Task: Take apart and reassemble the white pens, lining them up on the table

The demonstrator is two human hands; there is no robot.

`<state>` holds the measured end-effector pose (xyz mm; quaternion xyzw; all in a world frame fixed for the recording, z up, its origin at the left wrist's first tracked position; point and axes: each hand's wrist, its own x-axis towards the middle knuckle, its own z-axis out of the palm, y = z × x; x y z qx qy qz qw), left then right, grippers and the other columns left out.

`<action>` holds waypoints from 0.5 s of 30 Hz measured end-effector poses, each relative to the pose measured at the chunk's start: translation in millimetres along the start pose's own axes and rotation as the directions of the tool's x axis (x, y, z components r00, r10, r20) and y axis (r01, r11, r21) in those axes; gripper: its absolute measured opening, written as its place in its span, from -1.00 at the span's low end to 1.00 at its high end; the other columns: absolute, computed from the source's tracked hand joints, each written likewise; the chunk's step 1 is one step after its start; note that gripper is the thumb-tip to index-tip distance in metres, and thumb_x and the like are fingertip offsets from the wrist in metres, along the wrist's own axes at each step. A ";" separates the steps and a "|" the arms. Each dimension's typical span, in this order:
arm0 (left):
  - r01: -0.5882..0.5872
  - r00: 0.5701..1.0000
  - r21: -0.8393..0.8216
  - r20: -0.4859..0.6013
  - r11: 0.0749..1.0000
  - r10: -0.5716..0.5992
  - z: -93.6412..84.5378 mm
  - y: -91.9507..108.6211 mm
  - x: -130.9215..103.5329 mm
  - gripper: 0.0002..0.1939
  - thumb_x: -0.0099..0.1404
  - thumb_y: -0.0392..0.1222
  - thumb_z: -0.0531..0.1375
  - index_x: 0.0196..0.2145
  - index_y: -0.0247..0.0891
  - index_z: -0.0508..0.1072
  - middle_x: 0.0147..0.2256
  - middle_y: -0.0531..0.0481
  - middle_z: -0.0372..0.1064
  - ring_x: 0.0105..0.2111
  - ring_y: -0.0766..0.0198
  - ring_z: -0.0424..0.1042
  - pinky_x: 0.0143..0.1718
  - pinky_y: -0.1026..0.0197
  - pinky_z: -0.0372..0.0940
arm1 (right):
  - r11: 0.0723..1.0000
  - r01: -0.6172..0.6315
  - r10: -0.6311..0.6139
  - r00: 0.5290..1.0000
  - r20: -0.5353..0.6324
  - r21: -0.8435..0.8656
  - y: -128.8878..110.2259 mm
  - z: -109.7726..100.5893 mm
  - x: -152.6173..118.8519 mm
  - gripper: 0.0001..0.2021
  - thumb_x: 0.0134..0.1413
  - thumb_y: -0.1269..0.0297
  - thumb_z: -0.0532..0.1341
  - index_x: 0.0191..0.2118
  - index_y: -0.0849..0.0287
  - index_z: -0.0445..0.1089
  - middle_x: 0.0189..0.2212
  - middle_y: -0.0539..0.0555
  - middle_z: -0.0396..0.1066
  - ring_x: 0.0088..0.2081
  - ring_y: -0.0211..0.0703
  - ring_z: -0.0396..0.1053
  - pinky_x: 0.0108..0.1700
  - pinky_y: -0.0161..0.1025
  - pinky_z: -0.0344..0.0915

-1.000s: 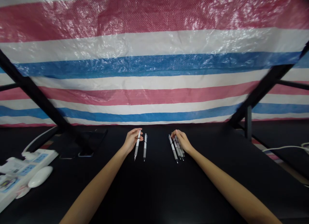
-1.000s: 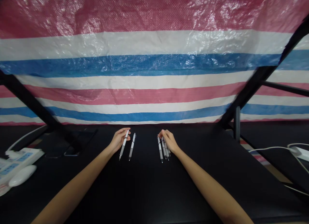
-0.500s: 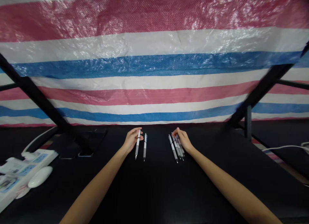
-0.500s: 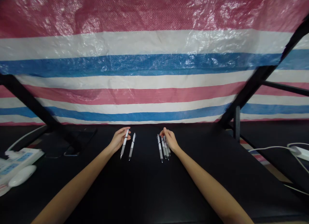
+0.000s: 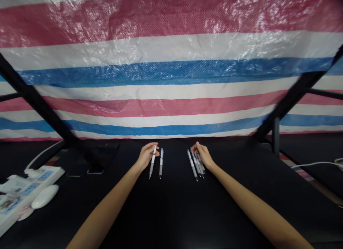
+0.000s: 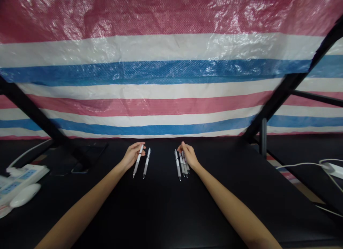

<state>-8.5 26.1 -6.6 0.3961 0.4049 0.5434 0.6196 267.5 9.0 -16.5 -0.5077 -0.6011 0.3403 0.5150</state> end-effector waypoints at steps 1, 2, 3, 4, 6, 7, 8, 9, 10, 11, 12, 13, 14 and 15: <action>-0.001 1.000 -0.011 -0.006 1.000 0.001 0.4 0.4 -0.2 -0.82 0.10 -0.27 0.25 -0.29 -0.36 0.46 -0.46 -0.02 0.43 -0.62 0.40 0.40 -0.47 0.29 0.37 | 1.000 0.001 -0.001 1.000 0.001 -0.002 0.0 -0.2 0.0 -0.38 0.05 -0.27 -0.08 -0.57 0.20 0.37 -0.64 0.02 0.26 -0.55 -0.25 0.24 -0.45 -0.30 0.16; 0.000 1.000 -0.023 -0.012 1.000 0.000 0.8 0.8 -0.3 -0.81 0.12 -0.28 0.24 -0.27 -0.36 0.46 -0.46 -0.02 0.43 -0.61 0.40 0.40 -0.46 0.29 0.37 | 1.000 0.002 -0.002 1.000 0.002 -0.004 0.0 -0.3 -0.1 -0.38 0.05 -0.26 -0.08 -0.57 0.20 0.37 -0.64 0.02 0.26 -0.55 -0.25 0.24 -0.46 -0.30 0.16; 0.002 1.000 -0.036 -0.017 0.999 -0.003 1.1 1.2 -0.4 -0.80 0.13 -0.30 0.23 -0.24 -0.36 0.46 -0.45 -0.03 0.44 -0.61 0.41 0.40 -0.46 0.29 0.37 | 1.000 0.001 -0.001 1.000 0.003 -0.006 -0.2 -0.5 -0.1 -0.38 0.06 -0.26 -0.08 -0.57 0.20 0.38 -0.64 0.02 0.26 -0.55 -0.25 0.24 -0.46 -0.30 0.16; 0.004 1.000 -0.046 -0.019 0.999 -0.005 1.4 1.6 -0.3 -0.78 0.14 -0.32 0.22 -0.21 -0.35 0.46 -0.43 -0.04 0.45 -0.60 0.41 0.41 -0.45 0.29 0.38 | 1.000 -0.002 0.002 1.000 0.005 -0.008 -0.4 -0.7 -0.2 -0.38 0.06 -0.26 -0.08 -0.57 0.20 0.38 -0.64 0.02 0.26 -0.55 -0.25 0.24 -0.47 -0.30 0.15; 0.005 1.000 -0.060 -0.018 0.998 -0.006 1.4 1.8 0.0 -0.76 0.15 -0.34 0.21 -0.18 -0.35 0.45 -0.41 -0.05 0.45 -0.59 0.41 0.41 -0.45 0.29 0.38 | 1.000 -0.014 0.014 1.000 0.008 -0.014 -1.1 -0.8 -0.3 -0.38 0.06 -0.26 -0.08 -0.57 0.20 0.38 -0.64 0.02 0.26 -0.57 -0.26 0.22 -0.49 -0.30 0.14; 0.003 1.000 -0.064 -0.016 0.998 -0.004 1.3 1.8 0.3 -0.76 0.15 -0.34 0.21 -0.18 -0.35 0.45 -0.41 -0.05 0.45 -0.59 0.41 0.41 -0.44 0.29 0.38 | 1.000 -0.018 0.018 1.000 0.008 -0.018 -1.4 -0.8 -0.4 -0.38 0.06 -0.27 -0.08 -0.57 0.20 0.38 -0.64 0.02 0.26 -0.57 -0.26 0.22 -0.50 -0.31 0.14; 0.000 1.000 -0.065 -0.015 0.998 -0.001 1.0 1.6 0.6 -0.76 0.16 -0.34 0.21 -0.18 -0.35 0.45 -0.41 -0.05 0.45 -0.58 0.41 0.41 -0.44 0.29 0.39 | 1.000 -0.020 0.020 1.000 0.007 -0.020 -1.6 -0.7 -0.4 -0.37 0.05 -0.27 -0.09 -0.56 0.20 0.38 -0.64 0.02 0.26 -0.58 -0.26 0.22 -0.50 -0.31 0.14; -0.003 1.000 -0.067 -0.015 0.998 0.002 0.7 1.3 1.0 -0.77 0.16 -0.34 0.21 -0.18 -0.35 0.45 -0.41 -0.05 0.45 -0.58 0.41 0.41 -0.44 0.29 0.39 | 1.000 -0.020 0.020 1.000 0.004 -0.021 -1.8 -0.7 -0.4 -0.37 0.05 -0.28 -0.09 -0.56 0.20 0.38 -0.64 0.02 0.26 -0.57 -0.26 0.22 -0.50 -0.31 0.14; -0.005 1.000 -0.068 -0.014 0.998 0.005 0.4 1.1 1.4 -0.77 0.16 -0.34 0.21 -0.18 -0.35 0.46 -0.41 -0.04 0.45 -0.58 0.41 0.41 -0.43 0.29 0.39 | 1.000 -0.017 0.017 1.000 0.001 -0.020 -1.8 -0.7 -0.3 -0.37 0.04 -0.28 -0.09 -0.57 0.20 0.37 -0.64 0.02 0.26 -0.57 -0.26 0.22 -0.50 -0.30 0.15; -0.006 1.000 -0.070 -0.015 0.998 0.004 0.1 0.8 1.7 -0.77 0.16 -0.34 0.21 -0.18 -0.35 0.46 -0.42 -0.04 0.45 -0.58 0.41 0.41 -0.43 0.29 0.39 | 1.000 -0.014 0.014 1.000 -0.001 -0.018 -1.8 -0.7 -0.3 -0.37 0.04 -0.29 -0.09 -0.57 0.20 0.37 -0.64 0.02 0.26 -0.57 -0.26 0.22 -0.50 -0.30 0.15; -0.004 1.000 -0.073 -0.017 0.997 0.002 -0.1 0.6 2.0 -0.78 0.16 -0.34 0.20 -0.19 -0.35 0.45 -0.42 -0.04 0.45 -0.58 0.41 0.41 -0.43 0.29 0.39 | 1.000 -0.013 0.013 1.000 0.000 -0.014 -1.6 -0.8 -0.2 -0.37 0.03 -0.29 -0.09 -0.57 0.20 0.37 -0.64 0.02 0.26 -0.57 -0.26 0.22 -0.50 -0.30 0.14; -0.001 1.000 -0.075 -0.018 0.997 -0.001 -0.2 0.5 2.2 -0.78 0.16 -0.35 0.20 -0.19 -0.35 0.45 -0.43 -0.04 0.45 -0.59 0.41 0.41 -0.44 0.30 0.39 | 1.000 -0.016 0.016 1.000 0.003 -0.011 -1.4 -0.9 -0.1 -0.37 0.03 -0.29 -0.09 -0.57 0.19 0.37 -0.64 0.02 0.26 -0.57 -0.26 0.21 -0.50 -0.30 0.14; 0.003 1.000 -0.075 -0.019 0.997 -0.004 -0.2 0.4 2.2 -0.78 0.15 -0.35 0.20 -0.20 -0.35 0.45 -0.43 -0.04 0.44 -0.59 0.41 0.41 -0.45 0.30 0.39 | 1.000 -0.019 0.019 1.000 0.005 -0.009 -1.2 -1.0 0.0 -0.37 0.03 -0.29 -0.08 -0.57 0.19 0.36 -0.64 0.02 0.25 -0.58 -0.26 0.20 -0.50 -0.30 0.13; 0.005 1.000 -0.075 -0.019 0.997 -0.007 -0.2 0.4 2.2 -0.79 0.15 -0.35 0.20 -0.20 -0.35 0.45 -0.44 -0.03 0.44 -0.60 0.41 0.41 -0.45 0.30 0.39 | 1.000 -0.020 0.020 1.000 0.006 -0.009 -1.0 -1.1 0.0 -0.37 0.03 -0.29 -0.08 -0.57 0.19 0.37 -0.64 0.02 0.25 -0.57 -0.26 0.20 -0.50 -0.30 0.12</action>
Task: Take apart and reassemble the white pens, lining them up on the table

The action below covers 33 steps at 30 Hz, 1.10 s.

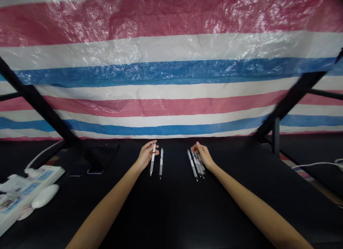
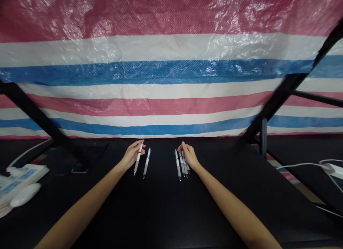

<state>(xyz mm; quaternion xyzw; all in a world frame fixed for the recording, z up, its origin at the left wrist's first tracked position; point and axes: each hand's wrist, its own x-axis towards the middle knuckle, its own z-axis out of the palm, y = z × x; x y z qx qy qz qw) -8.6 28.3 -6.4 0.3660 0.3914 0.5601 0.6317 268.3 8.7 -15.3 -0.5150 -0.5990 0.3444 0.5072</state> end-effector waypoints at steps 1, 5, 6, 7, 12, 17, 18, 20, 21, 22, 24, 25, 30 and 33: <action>0.002 1.000 0.002 0.000 1.000 -0.002 0.1 0.0 -0.2 -0.79 0.15 -0.35 0.21 -0.21 -0.35 0.45 -0.44 -0.03 0.44 -0.60 0.40 0.41 -0.46 0.30 0.39 | 1.000 -0.001 0.001 1.000 -0.001 -0.002 0.1 -0.1 0.1 -0.37 0.03 -0.29 -0.08 -0.57 0.19 0.37 -0.63 0.02 0.26 -0.57 -0.26 0.20 -0.50 -0.30 0.12; 0.000 1.000 0.016 -0.012 1.000 0.000 0.8 0.2 -1.4 -0.80 0.15 -0.34 0.20 -0.22 -0.36 0.45 -0.42 -0.04 0.45 -0.60 0.39 0.42 -0.45 0.29 0.40 | 1.000 0.012 -0.012 1.000 -0.008 0.002 -0.4 0.3 0.2 -0.37 0.03 -0.28 -0.07 -0.58 0.20 0.37 -0.64 0.02 0.26 -0.55 -0.25 0.22 -0.46 -0.30 0.13; 0.001 1.000 0.021 -0.019 1.000 -0.001 0.9 0.3 -1.6 -0.81 0.15 -0.34 0.20 -0.23 -0.36 0.45 -0.42 -0.05 0.45 -0.60 0.39 0.42 -0.45 0.29 0.40 | 1.000 0.014 -0.014 1.000 -0.007 0.003 -0.7 0.5 0.3 -0.37 0.03 -0.28 -0.07 -0.58 0.20 0.37 -0.64 0.02 0.26 -0.55 -0.25 0.23 -0.46 -0.30 0.14; 0.004 1.000 0.025 -0.027 1.000 -0.003 1.1 0.4 -1.8 -0.82 0.15 -0.35 0.20 -0.24 -0.37 0.45 -0.43 -0.05 0.45 -0.60 0.39 0.42 -0.45 0.28 0.40 | 1.000 0.015 -0.015 1.000 -0.007 0.002 -0.9 0.7 0.2 -0.37 0.03 -0.28 -0.07 -0.58 0.20 0.37 -0.64 0.02 0.26 -0.55 -0.25 0.23 -0.46 -0.30 0.14; 0.011 0.999 0.037 -0.037 0.999 -0.010 1.4 1.0 -2.0 -0.87 0.13 -0.34 0.22 -0.31 -0.38 0.46 -0.45 -0.05 0.45 -0.60 0.38 0.42 -0.46 0.29 0.40 | 1.000 0.012 -0.012 1.000 -0.004 -0.004 -0.1 0.9 0.0 -0.38 0.05 -0.27 -0.08 -0.57 0.20 0.38 -0.64 0.01 0.27 -0.55 -0.25 0.23 -0.46 -0.30 0.14; 0.009 0.999 0.037 -0.032 0.999 -0.008 2.0 1.4 -2.4 -0.89 0.14 -0.34 0.22 -0.32 -0.38 0.46 -0.45 -0.05 0.45 -0.59 0.38 0.43 -0.47 0.31 0.40 | 1.000 0.013 -0.013 1.000 -0.007 -0.013 0.0 0.5 -0.1 -0.37 0.05 -0.27 -0.09 -0.57 0.19 0.37 -0.64 0.02 0.26 -0.55 -0.25 0.23 -0.46 -0.30 0.14; 0.004 1.000 0.035 -0.031 0.999 -0.003 2.1 1.4 -2.4 -0.88 0.14 -0.34 0.22 -0.31 -0.38 0.46 -0.45 -0.04 0.45 -0.59 0.39 0.43 -0.47 0.31 0.40 | 1.000 0.012 -0.012 1.000 -0.008 -0.020 -0.3 0.5 0.0 -0.37 0.05 -0.28 -0.09 -0.58 0.19 0.37 -0.64 0.02 0.26 -0.55 -0.24 0.23 -0.46 -0.30 0.15; -0.006 0.999 0.028 -0.031 1.000 0.007 2.5 1.4 -2.5 -0.89 0.14 -0.33 0.23 -0.32 -0.37 0.46 -0.44 -0.04 0.45 -0.59 0.40 0.42 -0.46 0.31 0.40 | 1.000 0.010 -0.010 1.000 -0.005 -0.028 -0.6 0.5 0.2 -0.36 0.04 -0.29 -0.10 -0.58 0.19 0.36 -0.64 0.02 0.26 -0.55 -0.24 0.23 -0.47 -0.30 0.15; -0.010 0.999 0.024 -0.030 1.000 0.011 2.7 1.5 -2.5 -0.88 0.14 -0.33 0.23 -0.31 -0.37 0.46 -0.44 -0.04 0.45 -0.59 0.41 0.41 -0.46 0.31 0.40 | 1.000 0.011 -0.011 1.000 -0.004 -0.028 -0.6 0.4 0.3 -0.36 0.04 -0.29 -0.10 -0.58 0.19 0.36 -0.64 0.03 0.26 -0.55 -0.24 0.24 -0.47 -0.30 0.16; -0.011 1.000 0.020 -0.029 1.000 0.012 3.0 1.6 -2.6 -0.88 0.14 -0.33 0.23 -0.31 -0.36 0.46 -0.44 -0.03 0.44 -0.59 0.41 0.41 -0.46 0.31 0.40 | 1.000 0.013 -0.013 1.000 -0.004 -0.027 -0.4 0.4 0.5 -0.36 0.04 -0.29 -0.10 -0.58 0.19 0.36 -0.64 0.03 0.26 -0.55 -0.24 0.24 -0.47 -0.30 0.17; -0.007 0.999 0.019 -0.031 1.000 0.008 3.7 2.0 -2.7 -0.87 0.14 -0.34 0.22 -0.29 -0.36 0.46 -0.44 -0.03 0.44 -0.58 0.41 0.42 -0.46 0.31 0.40 | 1.000 0.017 -0.017 1.000 -0.004 -0.023 0.4 0.3 0.8 -0.36 0.04 -0.29 -0.10 -0.57 0.19 0.36 -0.64 0.03 0.26 -0.54 -0.24 0.24 -0.46 -0.30 0.17; -0.004 0.999 0.019 -0.034 1.000 0.005 4.0 2.3 -2.8 -0.87 0.15 -0.34 0.22 -0.29 -0.36 0.46 -0.44 -0.03 0.44 -0.58 0.40 0.42 -0.46 0.31 0.40 | 1.000 0.019 -0.019 1.000 -0.004 -0.023 1.0 0.3 0.9 -0.37 0.05 -0.28 -0.10 -0.57 0.19 0.37 -0.64 0.02 0.26 -0.54 -0.24 0.24 -0.46 -0.30 0.17; 0.001 0.999 0.017 -0.033 1.000 -0.001 4.0 2.8 -3.2 -0.87 0.14 -0.34 0.22 -0.30 -0.36 0.46 -0.45 -0.02 0.44 -0.57 0.40 0.42 -0.46 0.32 0.39 | 0.999 0.025 -0.025 1.000 -0.001 -0.040 3.2 0.6 1.2 -0.38 0.07 -0.26 -0.10 -0.57 0.19 0.37 -0.63 0.02 0.27 -0.54 -0.24 0.24 -0.45 -0.30 0.17; -0.004 1.000 0.021 -0.029 1.000 0.004 2.5 1.5 -2.6 -0.88 0.14 -0.32 0.23 -0.30 -0.35 0.46 -0.45 -0.02 0.43 -0.57 0.40 0.42 -0.46 0.32 0.39 | 0.999 0.021 -0.022 1.000 -0.005 -0.041 3.1 1.0 0.8 -0.37 0.05 -0.27 -0.09 -0.57 0.19 0.37 -0.64 0.02 0.27 -0.55 -0.25 0.24 -0.48 -0.30 0.16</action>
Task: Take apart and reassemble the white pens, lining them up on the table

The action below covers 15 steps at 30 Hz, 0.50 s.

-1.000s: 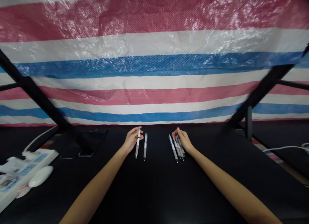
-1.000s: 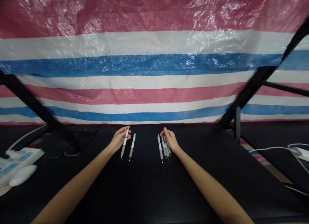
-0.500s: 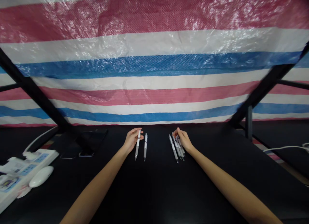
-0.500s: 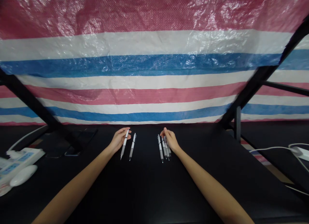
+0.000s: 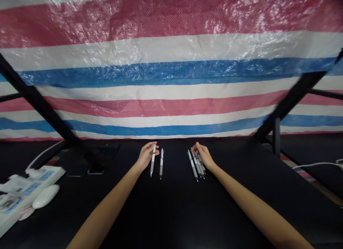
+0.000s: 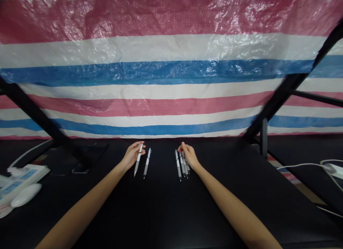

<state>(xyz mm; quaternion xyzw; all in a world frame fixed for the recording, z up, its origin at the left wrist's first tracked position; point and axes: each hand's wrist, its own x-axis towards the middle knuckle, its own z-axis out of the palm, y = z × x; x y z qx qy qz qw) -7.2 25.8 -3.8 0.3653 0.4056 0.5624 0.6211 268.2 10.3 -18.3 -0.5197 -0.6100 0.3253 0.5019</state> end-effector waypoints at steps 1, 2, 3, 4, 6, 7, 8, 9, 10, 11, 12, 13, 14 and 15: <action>-0.002 1.000 0.003 0.003 1.000 0.002 -0.6 -0.6 0.3 -0.88 0.14 -0.32 0.23 -0.30 -0.35 0.46 -0.45 -0.02 0.43 -0.57 0.40 0.42 -0.46 0.33 0.39 | 1.000 -0.002 0.002 1.000 0.001 0.003 -0.1 0.0 -0.2 -0.37 0.05 -0.27 -0.09 -0.58 0.20 0.37 -0.64 0.02 0.27 -0.56 -0.25 0.24 -0.49 -0.31 0.15; -0.005 1.000 0.007 0.006 1.000 0.005 -1.1 -1.1 0.7 -0.87 0.14 -0.32 0.23 -0.30 -0.35 0.46 -0.45 -0.03 0.43 -0.57 0.40 0.42 -0.46 0.32 0.39 | 1.000 -0.005 0.005 1.000 0.001 0.006 -0.3 0.1 -0.4 -0.37 0.05 -0.27 -0.09 -0.58 0.20 0.37 -0.64 0.02 0.27 -0.57 -0.26 0.23 -0.50 -0.31 0.15; -0.006 1.000 0.011 0.008 1.000 0.006 -1.7 -1.7 1.1 -0.87 0.14 -0.31 0.23 -0.30 -0.35 0.46 -0.45 -0.03 0.43 -0.56 0.39 0.42 -0.46 0.32 0.39 | 1.000 -0.009 0.009 1.000 0.001 0.008 -0.4 0.1 -0.6 -0.38 0.05 -0.27 -0.08 -0.57 0.20 0.37 -0.64 0.02 0.27 -0.58 -0.26 0.22 -0.51 -0.31 0.14; -0.008 1.000 0.013 0.009 1.000 0.008 -2.1 -2.2 1.5 -0.87 0.14 -0.31 0.23 -0.30 -0.35 0.46 -0.45 -0.03 0.43 -0.56 0.39 0.42 -0.46 0.32 0.39 | 1.000 -0.013 0.013 1.000 0.001 0.010 -0.5 0.2 -0.7 -0.38 0.05 -0.27 -0.08 -0.57 0.20 0.37 -0.64 0.01 0.27 -0.58 -0.27 0.21 -0.52 -0.31 0.13; -0.009 1.000 0.018 0.007 1.000 0.009 -2.9 -3.2 2.3 -0.87 0.14 -0.31 0.22 -0.30 -0.35 0.45 -0.44 -0.04 0.43 -0.57 0.38 0.42 -0.46 0.30 0.39 | 1.000 -0.020 0.020 1.000 0.000 0.014 -0.6 0.4 -0.9 -0.38 0.05 -0.27 -0.08 -0.56 0.20 0.38 -0.64 0.01 0.27 -0.60 -0.27 0.20 -0.53 -0.31 0.11; -0.008 1.000 0.021 0.008 1.000 0.008 -3.2 -3.7 2.7 -0.87 0.14 -0.31 0.22 -0.30 -0.35 0.45 -0.44 -0.04 0.43 -0.57 0.38 0.42 -0.46 0.29 0.39 | 1.000 -0.021 0.021 1.000 -0.002 0.017 -0.7 0.5 -1.0 -0.38 0.04 -0.27 -0.07 -0.56 0.19 0.38 -0.65 0.01 0.27 -0.60 -0.27 0.20 -0.53 -0.31 0.11; -0.008 1.000 0.025 0.010 1.000 0.008 -3.6 -4.3 3.0 -0.87 0.13 -0.31 0.23 -0.30 -0.35 0.45 -0.44 -0.04 0.43 -0.58 0.38 0.42 -0.46 0.28 0.40 | 1.000 -0.020 0.020 1.000 -0.004 0.020 -0.7 0.7 -1.0 -0.38 0.04 -0.27 -0.07 -0.56 0.19 0.38 -0.65 0.01 0.27 -0.60 -0.27 0.20 -0.53 -0.31 0.11; -0.009 1.000 0.030 0.015 1.000 0.008 -4.0 -4.8 3.4 -0.86 0.13 -0.31 0.23 -0.30 -0.35 0.45 -0.44 -0.03 0.43 -0.58 0.38 0.42 -0.46 0.28 0.40 | 1.000 -0.017 0.017 1.000 -0.005 0.023 -0.8 0.8 -1.0 -0.38 0.04 -0.27 -0.07 -0.57 0.19 0.38 -0.65 0.01 0.27 -0.60 -0.27 0.20 -0.52 -0.31 0.11; -0.011 1.000 0.036 0.019 0.999 0.010 -4.3 -5.3 3.7 -0.86 0.12 -0.30 0.23 -0.30 -0.35 0.44 -0.44 -0.03 0.43 -0.59 0.38 0.42 -0.46 0.27 0.40 | 1.000 -0.013 0.014 1.000 -0.006 0.026 -0.7 0.8 -1.0 -0.39 0.04 -0.27 -0.07 -0.57 0.20 0.38 -0.64 0.01 0.27 -0.59 -0.27 0.20 -0.51 -0.31 0.12; -0.015 1.000 0.041 0.026 0.999 0.014 -4.6 -5.7 3.8 -0.85 0.12 -0.29 0.24 -0.30 -0.35 0.44 -0.44 -0.04 0.43 -0.59 0.37 0.42 -0.46 0.27 0.39 | 1.000 -0.011 0.011 1.000 -0.004 0.027 -0.6 0.8 -1.0 -0.39 0.05 -0.26 -0.06 -0.57 0.20 0.38 -0.64 0.01 0.27 -0.58 -0.27 0.21 -0.51 -0.31 0.12; -0.020 0.999 0.045 0.030 0.999 0.019 -4.8 -6.0 3.9 -0.85 0.11 -0.29 0.24 -0.31 -0.35 0.44 -0.44 -0.04 0.43 -0.58 0.37 0.42 -0.46 0.27 0.39 | 1.000 -0.009 0.009 1.000 -0.002 0.027 -0.4 0.7 -0.9 -0.39 0.06 -0.25 -0.06 -0.57 0.20 0.38 -0.64 0.01 0.27 -0.58 -0.27 0.21 -0.50 -0.31 0.12; -0.026 0.999 0.049 0.035 0.998 0.025 -4.8 -6.1 3.8 -0.84 0.10 -0.28 0.25 -0.32 -0.36 0.44 -0.44 -0.04 0.43 -0.58 0.37 0.42 -0.46 0.27 0.39 | 1.000 -0.009 0.009 1.000 0.000 0.027 0.0 0.6 -0.8 -0.40 0.06 -0.24 -0.06 -0.56 0.20 0.38 -0.63 0.02 0.26 -0.57 -0.26 0.21 -0.50 -0.31 0.12; -0.032 0.999 0.053 0.038 0.998 0.030 -4.5 -6.2 3.4 -0.84 0.09 -0.27 0.25 -0.32 -0.36 0.44 -0.44 -0.04 0.43 -0.58 0.36 0.42 -0.46 0.27 0.38 | 1.000 -0.009 0.008 1.000 0.004 0.026 0.4 0.4 -0.7 -0.40 0.07 -0.24 -0.06 -0.56 0.20 0.38 -0.63 0.02 0.26 -0.56 -0.26 0.22 -0.49 -0.31 0.12; -0.038 0.998 0.061 0.042 0.997 0.035 -4.1 -6.1 2.8 -0.83 0.09 -0.25 0.26 -0.32 -0.35 0.44 -0.44 -0.03 0.43 -0.58 0.36 0.42 -0.46 0.27 0.38 | 1.000 -0.009 0.009 1.000 0.004 0.024 0.8 0.3 -0.5 -0.40 0.07 -0.23 -0.06 -0.56 0.20 0.38 -0.63 0.02 0.26 -0.56 -0.26 0.21 -0.49 -0.31 0.12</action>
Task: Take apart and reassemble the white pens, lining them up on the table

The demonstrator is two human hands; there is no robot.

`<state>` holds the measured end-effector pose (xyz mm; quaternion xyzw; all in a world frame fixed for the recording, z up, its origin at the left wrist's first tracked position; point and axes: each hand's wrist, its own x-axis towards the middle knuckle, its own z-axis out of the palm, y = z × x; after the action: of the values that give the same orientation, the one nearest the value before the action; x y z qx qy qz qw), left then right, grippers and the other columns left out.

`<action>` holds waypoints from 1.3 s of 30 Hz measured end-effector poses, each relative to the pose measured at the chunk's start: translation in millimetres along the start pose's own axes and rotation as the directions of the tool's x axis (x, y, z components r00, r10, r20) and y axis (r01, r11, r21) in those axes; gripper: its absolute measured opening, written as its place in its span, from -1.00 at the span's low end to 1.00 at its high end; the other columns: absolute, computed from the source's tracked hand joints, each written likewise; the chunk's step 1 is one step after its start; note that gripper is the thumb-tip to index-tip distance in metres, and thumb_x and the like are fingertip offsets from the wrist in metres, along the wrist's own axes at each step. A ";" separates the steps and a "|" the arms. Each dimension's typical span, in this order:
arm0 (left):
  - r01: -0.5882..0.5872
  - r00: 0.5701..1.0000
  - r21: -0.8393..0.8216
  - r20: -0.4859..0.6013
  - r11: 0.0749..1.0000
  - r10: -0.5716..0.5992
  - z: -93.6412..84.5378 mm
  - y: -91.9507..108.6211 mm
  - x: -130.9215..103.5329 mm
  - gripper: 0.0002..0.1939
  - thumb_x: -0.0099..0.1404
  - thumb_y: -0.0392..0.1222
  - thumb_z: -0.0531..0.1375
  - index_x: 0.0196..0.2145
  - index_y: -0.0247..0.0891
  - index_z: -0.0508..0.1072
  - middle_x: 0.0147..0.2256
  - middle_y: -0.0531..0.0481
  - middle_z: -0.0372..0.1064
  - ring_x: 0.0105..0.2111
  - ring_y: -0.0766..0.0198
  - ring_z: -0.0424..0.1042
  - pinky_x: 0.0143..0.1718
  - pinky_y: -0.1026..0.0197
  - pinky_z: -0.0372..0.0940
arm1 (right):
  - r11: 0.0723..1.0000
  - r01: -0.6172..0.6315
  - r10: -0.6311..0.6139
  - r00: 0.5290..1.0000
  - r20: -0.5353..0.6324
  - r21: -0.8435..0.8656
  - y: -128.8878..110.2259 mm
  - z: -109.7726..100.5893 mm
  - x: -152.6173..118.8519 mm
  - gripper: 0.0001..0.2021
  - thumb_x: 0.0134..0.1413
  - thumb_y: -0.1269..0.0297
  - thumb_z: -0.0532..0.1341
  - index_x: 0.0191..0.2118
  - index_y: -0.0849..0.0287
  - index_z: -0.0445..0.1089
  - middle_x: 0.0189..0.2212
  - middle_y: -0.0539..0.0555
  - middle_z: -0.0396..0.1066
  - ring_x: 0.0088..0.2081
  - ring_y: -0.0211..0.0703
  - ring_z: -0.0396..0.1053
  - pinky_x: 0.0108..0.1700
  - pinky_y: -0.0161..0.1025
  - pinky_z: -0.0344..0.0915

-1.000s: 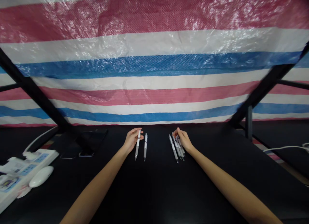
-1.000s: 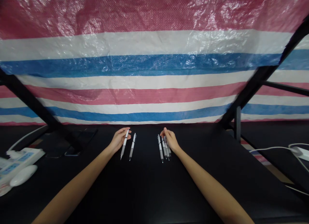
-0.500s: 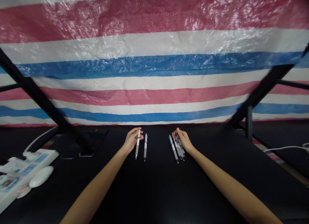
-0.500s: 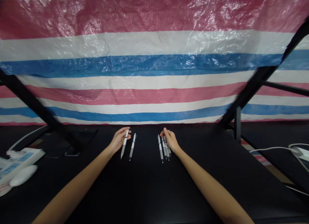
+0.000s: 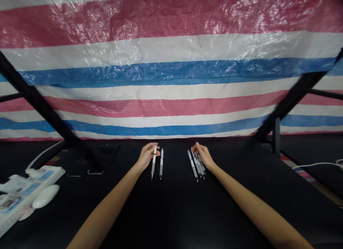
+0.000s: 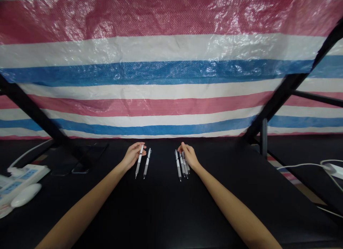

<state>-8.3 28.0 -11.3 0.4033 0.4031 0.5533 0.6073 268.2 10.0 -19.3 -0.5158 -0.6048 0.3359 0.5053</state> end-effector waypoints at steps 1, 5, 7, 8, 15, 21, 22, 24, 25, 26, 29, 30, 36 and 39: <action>-0.005 1.000 0.014 0.005 1.000 0.005 0.8 0.2 -0.8 -0.81 0.08 -0.24 0.26 -0.32 -0.35 0.44 -0.44 -0.03 0.43 -0.59 0.36 0.42 -0.46 0.27 0.38 | 1.000 -0.001 0.001 1.000 0.000 -0.002 0.4 -0.1 0.2 -0.40 0.08 -0.23 -0.07 -0.56 0.20 0.38 -0.63 0.02 0.26 -0.56 -0.27 0.21 -0.49 -0.31 0.12; -0.050 0.998 0.123 0.052 0.991 0.044 5.4 0.2 -4.8 -0.74 0.09 -0.16 0.26 -0.26 -0.34 0.45 -0.42 -0.04 0.45 -0.56 0.34 0.43 -0.42 0.25 0.36 | 1.000 0.001 -0.001 1.000 0.008 -0.007 1.0 -0.5 0.5 -0.40 0.08 -0.23 -0.07 -0.55 0.20 0.38 -0.63 0.01 0.25 -0.58 -0.28 0.19 -0.51 -0.31 0.11; -0.115 0.992 0.204 0.072 0.972 0.102 7.0 -0.8 -6.0 -0.70 0.12 -0.13 0.24 -0.21 -0.33 0.45 -0.43 -0.04 0.46 -0.50 0.31 0.44 -0.38 0.25 0.34 | 1.000 0.011 -0.011 1.000 0.010 -0.013 0.5 -0.7 0.4 -0.40 0.08 -0.23 -0.07 -0.56 0.20 0.38 -0.63 0.01 0.26 -0.58 -0.28 0.20 -0.50 -0.31 0.11; -0.156 0.987 0.253 0.075 0.955 0.141 7.3 -1.7 -6.0 -0.70 0.13 -0.12 0.23 -0.19 -0.33 0.45 -0.43 -0.05 0.46 -0.46 0.28 0.45 -0.36 0.25 0.34 | 1.000 0.016 -0.016 1.000 0.007 -0.018 0.2 -0.8 0.2 -0.40 0.08 -0.23 -0.07 -0.56 0.20 0.38 -0.63 0.01 0.26 -0.57 -0.27 0.21 -0.49 -0.31 0.12; -0.301 0.947 0.642 0.110 0.706 0.303 0.7 -12.9 1.9 -0.76 0.24 -0.20 0.09 -0.19 -0.28 0.48 -0.29 -0.09 0.50 -0.26 0.18 0.46 -0.15 0.13 0.31 | 1.000 -0.002 0.002 1.000 0.012 -0.020 -1.3 -1.4 -0.3 -0.41 0.08 -0.22 -0.07 -0.55 0.20 0.37 -0.63 0.00 0.25 -0.59 -0.29 0.18 -0.51 -0.32 0.10; -0.414 0.872 0.833 0.247 0.367 0.421 -3.1 -20.7 5.5 -0.80 0.24 -0.28 0.09 -0.25 -0.23 0.50 -0.25 -0.05 0.48 -0.19 0.17 0.42 -0.06 0.07 0.26 | 0.992 0.033 -0.031 0.999 0.018 -0.120 -2.2 -1.0 -0.5 -0.44 0.09 -0.19 -0.05 -0.57 0.18 0.36 -0.62 0.01 0.26 -0.55 -0.24 0.21 -0.46 -0.29 0.12; -0.418 0.868 0.846 0.264 0.332 0.420 -3.1 -21.0 5.4 -0.79 0.24 -0.28 0.08 -0.25 -0.23 0.50 -0.25 -0.05 0.48 -0.19 0.17 0.42 -0.07 0.07 0.26 | 0.988 0.046 -0.044 0.999 0.016 -0.147 -2.5 -0.9 -0.8 -0.45 0.10 -0.18 -0.05 -0.57 0.18 0.36 -0.62 0.01 0.26 -0.53 -0.23 0.23 -0.45 -0.28 0.13; -0.416 0.867 0.866 0.285 0.278 0.409 -2.8 -21.2 4.6 -0.78 0.25 -0.28 0.07 -0.24 -0.23 0.50 -0.25 -0.05 0.47 -0.19 0.16 0.40 -0.08 0.07 0.26 | 0.974 0.083 -0.080 0.997 0.019 -0.212 -4.0 -0.9 -1.6 -0.46 0.13 -0.15 -0.06 -0.57 0.17 0.36 -0.62 0.02 0.27 -0.50 -0.20 0.25 -0.41 -0.27 0.15; -0.413 0.868 0.874 0.292 0.257 0.402 -2.5 -21.0 4.1 -0.78 0.26 -0.28 0.06 -0.24 -0.22 0.50 -0.25 -0.05 0.47 -0.20 0.16 0.40 -0.09 0.07 0.25 | 0.963 0.106 -0.102 0.994 0.028 -0.246 -5.2 -1.1 -2.1 -0.47 0.15 -0.12 -0.07 -0.57 0.17 0.37 -0.62 0.02 0.28 -0.49 -0.19 0.25 -0.39 -0.26 0.15; -0.411 0.869 0.880 0.299 0.238 0.394 -2.0 -20.8 3.4 -0.78 0.27 -0.27 0.06 -0.23 -0.22 0.50 -0.24 -0.05 0.47 -0.20 0.16 0.39 -0.09 0.06 0.25 | 0.950 0.134 -0.127 0.991 0.044 -0.281 -6.7 -1.2 -2.7 -0.47 0.17 -0.09 -0.08 -0.56 0.16 0.37 -0.62 0.02 0.28 -0.48 -0.18 0.25 -0.37 -0.25 0.15; -0.409 0.870 0.892 0.316 0.195 0.380 -0.7 -20.0 1.7 -0.76 0.29 -0.26 0.04 -0.22 -0.20 0.49 -0.23 -0.04 0.46 -0.20 0.15 0.37 -0.09 0.05 0.23 | 0.899 0.226 -0.197 0.974 0.115 -0.374 -11.4 -1.1 -4.6 -0.52 0.21 0.00 -0.07 -0.56 0.15 0.36 -0.62 0.02 0.30 -0.45 -0.16 0.25 -0.32 -0.22 0.13; -0.410 0.869 0.894 0.321 0.184 0.377 -0.4 -19.8 1.2 -0.76 0.29 -0.26 0.03 -0.21 -0.20 0.49 -0.23 -0.04 0.45 -0.19 0.15 0.36 -0.09 0.05 0.22 | 0.881 0.249 -0.210 0.968 0.139 -0.403 -12.6 -0.8 -5.1 -0.54 0.20 0.02 -0.05 -0.57 0.15 0.34 -0.61 0.02 0.30 -0.45 -0.16 0.25 -0.30 -0.21 0.12; -0.398 0.874 0.907 0.327 0.142 0.359 0.3 -19.0 0.8 -0.76 0.31 -0.26 0.02 -0.21 -0.19 0.48 -0.21 -0.04 0.43 -0.18 0.16 0.34 -0.09 0.07 0.21 | 0.776 0.310 -0.194 0.946 0.260 -0.550 -15.2 4.5 -8.2 -0.76 0.10 0.14 0.13 -0.50 0.13 0.35 -0.60 -0.03 0.34 -0.38 -0.14 0.26 -0.19 -0.16 0.06; -0.388 0.881 0.911 0.322 0.139 0.346 0.6 -18.4 0.7 -0.77 0.31 -0.24 0.01 -0.23 -0.19 0.47 -0.22 -0.03 0.43 -0.17 0.16 0.34 -0.09 0.08 0.20 | 0.744 0.328 -0.177 0.937 0.301 -0.582 -17.2 6.2 -9.7 -0.85 0.06 0.20 0.17 -0.45 0.11 0.37 -0.61 -0.04 0.34 -0.36 -0.14 0.26 -0.18 -0.16 0.04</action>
<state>-1.4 27.5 -28.3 0.7819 0.5326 0.3128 0.0848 257.0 -2.7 -7.6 -0.5246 -0.7995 0.1011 0.2747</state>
